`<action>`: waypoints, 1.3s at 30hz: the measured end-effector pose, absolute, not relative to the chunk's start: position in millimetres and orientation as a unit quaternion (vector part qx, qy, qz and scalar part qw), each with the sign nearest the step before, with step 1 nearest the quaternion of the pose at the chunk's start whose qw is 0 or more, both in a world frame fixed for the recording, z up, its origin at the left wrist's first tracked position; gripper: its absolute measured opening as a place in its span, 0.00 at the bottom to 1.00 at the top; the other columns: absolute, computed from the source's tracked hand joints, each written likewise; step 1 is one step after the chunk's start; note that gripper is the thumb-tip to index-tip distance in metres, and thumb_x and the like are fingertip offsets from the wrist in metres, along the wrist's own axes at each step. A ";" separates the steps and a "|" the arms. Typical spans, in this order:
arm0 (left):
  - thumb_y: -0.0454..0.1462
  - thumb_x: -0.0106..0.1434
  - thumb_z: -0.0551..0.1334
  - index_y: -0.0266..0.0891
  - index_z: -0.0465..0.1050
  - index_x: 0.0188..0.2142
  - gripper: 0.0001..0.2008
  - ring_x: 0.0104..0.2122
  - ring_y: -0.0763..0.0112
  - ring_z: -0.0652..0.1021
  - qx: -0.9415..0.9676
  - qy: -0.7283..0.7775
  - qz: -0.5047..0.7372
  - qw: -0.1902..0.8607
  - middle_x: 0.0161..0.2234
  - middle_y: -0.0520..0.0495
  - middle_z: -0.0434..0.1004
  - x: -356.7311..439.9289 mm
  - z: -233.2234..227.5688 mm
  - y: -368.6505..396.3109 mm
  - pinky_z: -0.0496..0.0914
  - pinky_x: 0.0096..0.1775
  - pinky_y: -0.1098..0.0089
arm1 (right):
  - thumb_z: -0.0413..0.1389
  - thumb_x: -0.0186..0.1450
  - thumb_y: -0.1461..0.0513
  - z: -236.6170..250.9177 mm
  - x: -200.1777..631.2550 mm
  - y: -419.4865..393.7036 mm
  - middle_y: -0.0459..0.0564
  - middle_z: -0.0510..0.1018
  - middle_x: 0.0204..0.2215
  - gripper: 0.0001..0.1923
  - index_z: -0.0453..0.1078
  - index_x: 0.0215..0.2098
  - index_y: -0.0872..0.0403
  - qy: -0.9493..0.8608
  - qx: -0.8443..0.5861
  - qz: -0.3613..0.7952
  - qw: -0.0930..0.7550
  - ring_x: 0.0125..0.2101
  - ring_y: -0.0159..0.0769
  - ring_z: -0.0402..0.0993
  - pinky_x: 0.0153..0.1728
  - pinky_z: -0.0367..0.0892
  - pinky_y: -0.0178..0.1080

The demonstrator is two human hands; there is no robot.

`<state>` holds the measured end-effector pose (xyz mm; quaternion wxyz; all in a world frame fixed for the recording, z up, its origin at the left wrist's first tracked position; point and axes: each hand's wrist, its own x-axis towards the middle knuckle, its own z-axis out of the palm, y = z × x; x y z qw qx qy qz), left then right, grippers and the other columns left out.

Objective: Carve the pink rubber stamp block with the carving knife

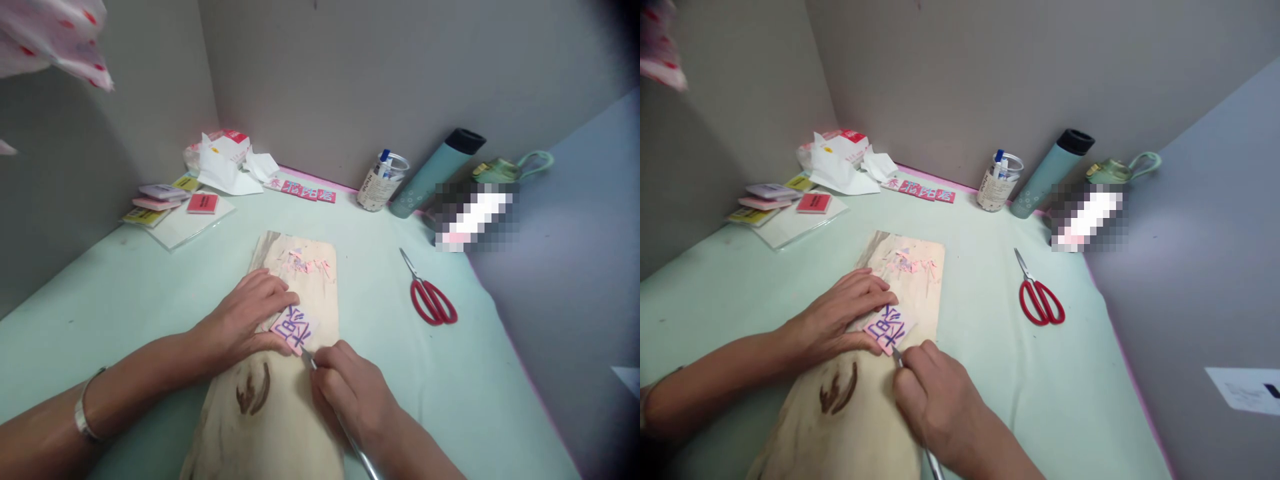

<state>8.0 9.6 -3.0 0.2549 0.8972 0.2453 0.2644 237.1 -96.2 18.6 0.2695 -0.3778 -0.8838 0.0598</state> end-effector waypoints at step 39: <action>0.58 0.62 0.66 0.42 0.71 0.50 0.28 0.52 0.53 0.72 0.884 0.254 0.276 0.280 0.40 0.47 0.72 6.6 -6.2 8.3 0.59 0.61 0.52 | 0.51 0.69 0.73 6.5 243.8 -92.8 0.48 0.74 0.33 0.11 0.64 0.39 0.50 -0.813 -0.469 -0.032 0.344 0.32 0.34 0.72 0.26 0.63 0.33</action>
